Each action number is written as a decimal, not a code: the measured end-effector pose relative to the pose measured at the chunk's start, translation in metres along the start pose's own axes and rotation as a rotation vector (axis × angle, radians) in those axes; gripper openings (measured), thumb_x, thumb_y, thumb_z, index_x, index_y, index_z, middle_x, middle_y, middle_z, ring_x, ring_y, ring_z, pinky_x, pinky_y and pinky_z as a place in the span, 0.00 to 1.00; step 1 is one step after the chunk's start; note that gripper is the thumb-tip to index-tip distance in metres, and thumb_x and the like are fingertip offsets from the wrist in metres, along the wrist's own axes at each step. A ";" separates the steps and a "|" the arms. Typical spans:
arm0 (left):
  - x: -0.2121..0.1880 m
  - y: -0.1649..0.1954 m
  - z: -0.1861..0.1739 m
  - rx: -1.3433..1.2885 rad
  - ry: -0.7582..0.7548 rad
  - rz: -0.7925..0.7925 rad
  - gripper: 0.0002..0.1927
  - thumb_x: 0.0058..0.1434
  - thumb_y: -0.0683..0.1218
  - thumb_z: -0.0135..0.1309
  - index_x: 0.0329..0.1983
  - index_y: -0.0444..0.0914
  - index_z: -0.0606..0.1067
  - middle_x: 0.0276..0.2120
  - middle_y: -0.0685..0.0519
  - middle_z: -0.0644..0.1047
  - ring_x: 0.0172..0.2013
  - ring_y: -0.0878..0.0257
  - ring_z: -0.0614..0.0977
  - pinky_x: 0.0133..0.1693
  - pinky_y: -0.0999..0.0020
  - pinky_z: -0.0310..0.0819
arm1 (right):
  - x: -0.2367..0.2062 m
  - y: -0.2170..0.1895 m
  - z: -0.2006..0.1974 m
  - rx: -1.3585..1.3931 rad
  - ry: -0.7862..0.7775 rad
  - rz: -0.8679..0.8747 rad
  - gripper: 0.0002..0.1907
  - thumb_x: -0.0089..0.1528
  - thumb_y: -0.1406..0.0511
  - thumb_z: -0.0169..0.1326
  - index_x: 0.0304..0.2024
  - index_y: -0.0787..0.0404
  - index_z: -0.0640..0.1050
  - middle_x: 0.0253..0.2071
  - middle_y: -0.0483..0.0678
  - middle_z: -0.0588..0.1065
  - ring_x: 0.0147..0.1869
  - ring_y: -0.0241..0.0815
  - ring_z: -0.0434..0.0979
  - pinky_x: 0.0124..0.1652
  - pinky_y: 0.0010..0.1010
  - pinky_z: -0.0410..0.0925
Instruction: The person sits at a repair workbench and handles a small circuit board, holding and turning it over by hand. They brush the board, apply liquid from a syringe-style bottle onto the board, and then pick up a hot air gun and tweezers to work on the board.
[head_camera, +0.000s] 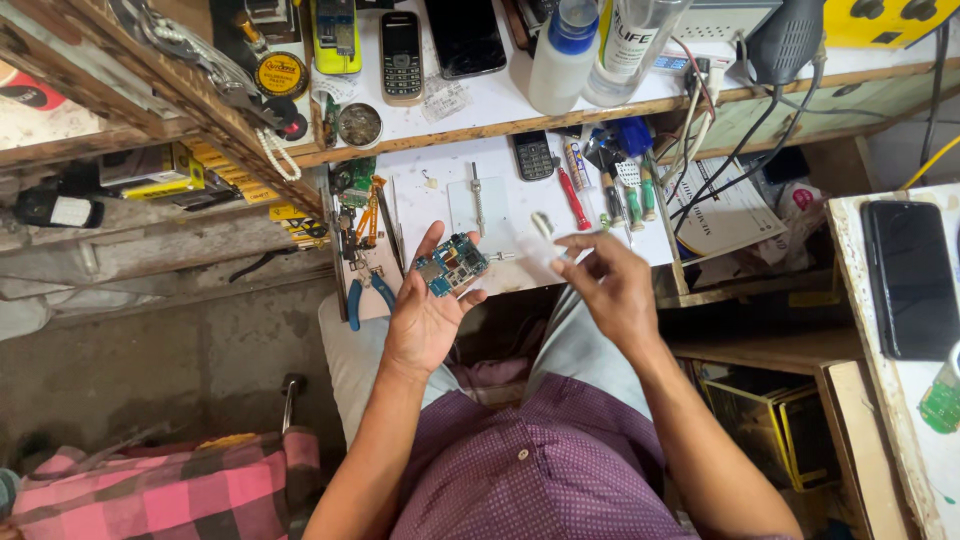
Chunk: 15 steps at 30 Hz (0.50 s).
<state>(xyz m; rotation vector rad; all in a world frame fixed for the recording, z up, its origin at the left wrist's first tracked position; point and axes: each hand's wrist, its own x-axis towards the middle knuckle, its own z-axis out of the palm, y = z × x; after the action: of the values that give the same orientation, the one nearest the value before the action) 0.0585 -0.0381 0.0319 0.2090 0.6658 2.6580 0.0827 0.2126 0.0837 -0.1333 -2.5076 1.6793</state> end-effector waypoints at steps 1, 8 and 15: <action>0.000 0.000 0.000 -0.025 0.007 -0.009 0.40 0.69 0.58 0.56 0.79 0.45 0.54 0.72 0.41 0.65 0.62 0.51 0.75 0.57 0.55 0.73 | 0.006 -0.003 -0.002 -0.216 0.047 -0.027 0.13 0.59 0.68 0.66 0.47 0.61 0.83 0.36 0.47 0.77 0.26 0.35 0.72 0.28 0.28 0.66; -0.004 -0.002 -0.008 -0.058 0.011 -0.046 0.37 0.67 0.59 0.58 0.74 0.39 0.61 0.66 0.37 0.69 0.62 0.46 0.75 0.58 0.54 0.73 | 0.026 -0.016 0.005 -0.210 -0.010 -0.098 0.14 0.60 0.71 0.59 0.49 0.61 0.80 0.43 0.50 0.78 0.34 0.41 0.77 0.32 0.32 0.69; -0.009 -0.002 -0.019 -0.111 -0.094 -0.122 0.38 0.62 0.60 0.64 0.68 0.38 0.66 0.60 0.35 0.73 0.58 0.43 0.78 0.57 0.50 0.75 | 0.040 -0.022 0.035 -0.137 -0.167 -0.201 0.10 0.60 0.70 0.61 0.45 0.60 0.83 0.42 0.51 0.77 0.38 0.43 0.79 0.37 0.31 0.74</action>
<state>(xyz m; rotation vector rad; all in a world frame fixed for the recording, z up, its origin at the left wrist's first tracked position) 0.0627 -0.0486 0.0135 0.2524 0.4834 2.5418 0.0382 0.1773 0.0930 0.2484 -2.6505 1.4987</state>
